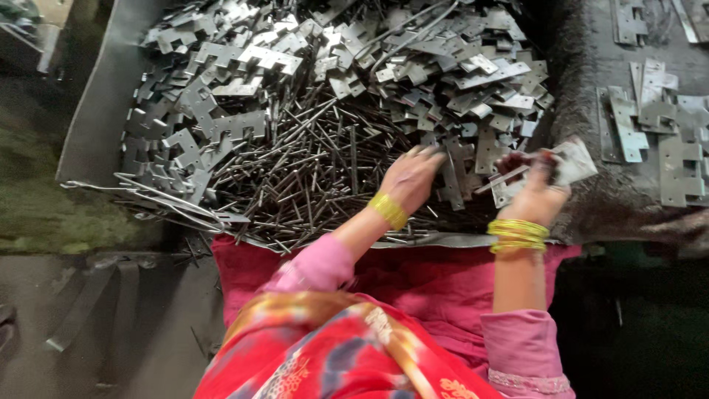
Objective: The person assembles small metal hardware by inserting pins into metal plates and placing the completed units into a bin. The person handles the parts by hand, repeatedly picking up plates and pins, inserting the pins, and depositing the assembled pieces.
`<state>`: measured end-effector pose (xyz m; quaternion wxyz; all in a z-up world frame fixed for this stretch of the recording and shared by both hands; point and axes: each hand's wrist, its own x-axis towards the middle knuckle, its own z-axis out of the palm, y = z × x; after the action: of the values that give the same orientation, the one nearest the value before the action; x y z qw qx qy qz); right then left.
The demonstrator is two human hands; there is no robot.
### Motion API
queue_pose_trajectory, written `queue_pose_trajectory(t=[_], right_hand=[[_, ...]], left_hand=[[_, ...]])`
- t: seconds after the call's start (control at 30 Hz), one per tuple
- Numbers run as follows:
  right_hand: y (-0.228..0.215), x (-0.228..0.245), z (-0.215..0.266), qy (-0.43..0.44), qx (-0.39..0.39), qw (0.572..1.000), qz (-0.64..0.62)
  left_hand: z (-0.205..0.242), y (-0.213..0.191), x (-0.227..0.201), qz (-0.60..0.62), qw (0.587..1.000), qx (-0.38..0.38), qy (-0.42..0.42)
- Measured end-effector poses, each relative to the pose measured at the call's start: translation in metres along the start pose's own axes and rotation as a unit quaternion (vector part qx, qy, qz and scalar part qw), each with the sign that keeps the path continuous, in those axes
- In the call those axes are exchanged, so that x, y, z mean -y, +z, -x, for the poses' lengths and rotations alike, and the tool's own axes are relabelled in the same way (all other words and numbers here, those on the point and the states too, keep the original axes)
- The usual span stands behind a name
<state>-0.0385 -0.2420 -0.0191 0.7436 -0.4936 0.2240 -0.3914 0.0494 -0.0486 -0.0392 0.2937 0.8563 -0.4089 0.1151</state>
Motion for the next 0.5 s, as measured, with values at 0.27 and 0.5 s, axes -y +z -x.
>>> queue_pose_trajectory(t=[0.27,0.5], right_hand=[[-0.070,-0.024,0.020,0.286,0.023,0.945,-0.157],[-0.020,-0.056,0.072,0.354,0.107,0.913,-0.171]], left_hand=[[-0.045,0.005,0.023,-0.150,0.970,0.148,0.118],[0.008,-0.135,0.017,0.100,0.989,0.087,-0.058]])
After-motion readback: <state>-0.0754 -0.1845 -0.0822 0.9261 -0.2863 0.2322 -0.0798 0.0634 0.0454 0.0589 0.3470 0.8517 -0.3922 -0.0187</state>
